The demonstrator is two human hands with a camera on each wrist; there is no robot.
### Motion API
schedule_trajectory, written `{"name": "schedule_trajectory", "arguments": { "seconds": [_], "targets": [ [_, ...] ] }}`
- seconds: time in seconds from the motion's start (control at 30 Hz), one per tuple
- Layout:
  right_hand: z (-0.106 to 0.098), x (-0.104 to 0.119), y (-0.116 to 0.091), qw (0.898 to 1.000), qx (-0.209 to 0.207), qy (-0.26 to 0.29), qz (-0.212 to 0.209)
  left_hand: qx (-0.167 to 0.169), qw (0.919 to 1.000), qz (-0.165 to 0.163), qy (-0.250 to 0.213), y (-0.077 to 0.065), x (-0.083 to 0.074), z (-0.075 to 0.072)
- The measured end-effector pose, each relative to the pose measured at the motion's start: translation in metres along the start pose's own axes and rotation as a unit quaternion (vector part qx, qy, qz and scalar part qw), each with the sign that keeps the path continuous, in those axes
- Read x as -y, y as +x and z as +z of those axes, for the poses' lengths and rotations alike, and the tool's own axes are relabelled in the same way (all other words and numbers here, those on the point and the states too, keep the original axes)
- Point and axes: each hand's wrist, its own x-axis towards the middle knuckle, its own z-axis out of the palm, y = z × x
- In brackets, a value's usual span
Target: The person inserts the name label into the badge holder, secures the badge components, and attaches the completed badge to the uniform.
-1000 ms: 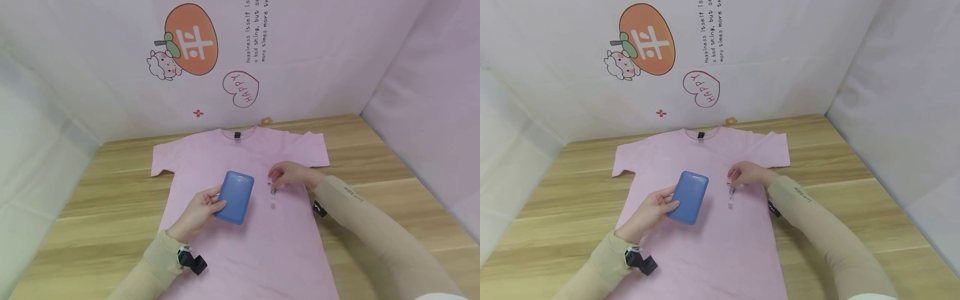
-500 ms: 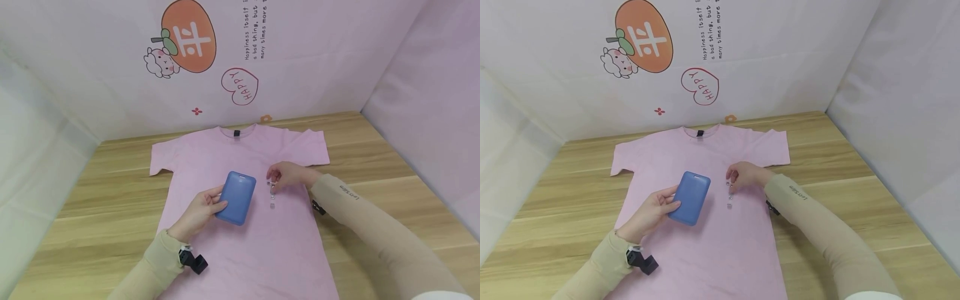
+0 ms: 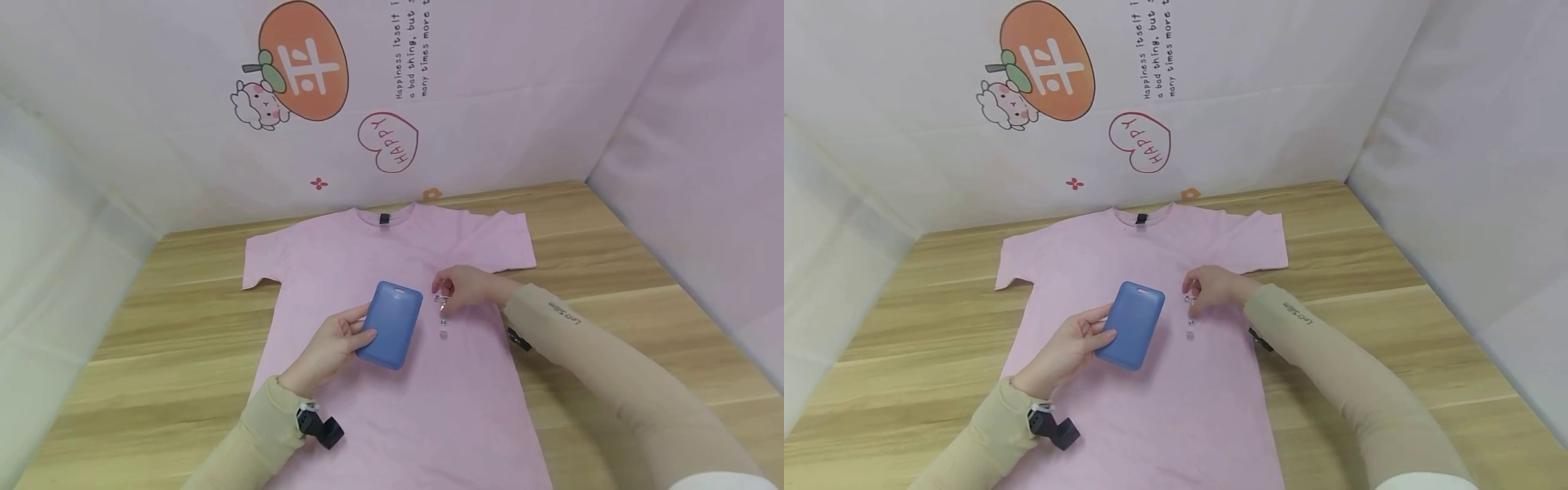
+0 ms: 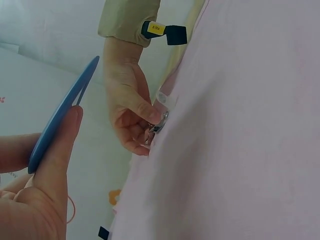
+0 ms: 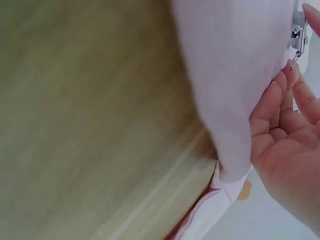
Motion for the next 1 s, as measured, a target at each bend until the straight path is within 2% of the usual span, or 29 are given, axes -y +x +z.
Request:
{"name": "schedule_trajectory", "arguments": {
  "seconds": [0.27, 0.63, 1.0],
  "targets": [
    [0.0015, -0.0008, 0.0, 0.999, 0.014, 0.032, -0.017, -0.003, 1.0, -0.002, -0.004, 0.0001, 0.0, -0.0008],
    [-0.0017, 0.0043, -0.0017, 0.998, 0.025, 0.049, 0.003, 0.001, 0.9999, -0.005, -0.009, -0.0021, 0.0, -0.003],
    [0.0005, -0.0003, -0.0034, 0.995, 0.028, 0.093, 0.01, -0.007, 0.9999, -0.01, -0.01, -0.0046, -0.0001, -0.0033]
  ]
}}
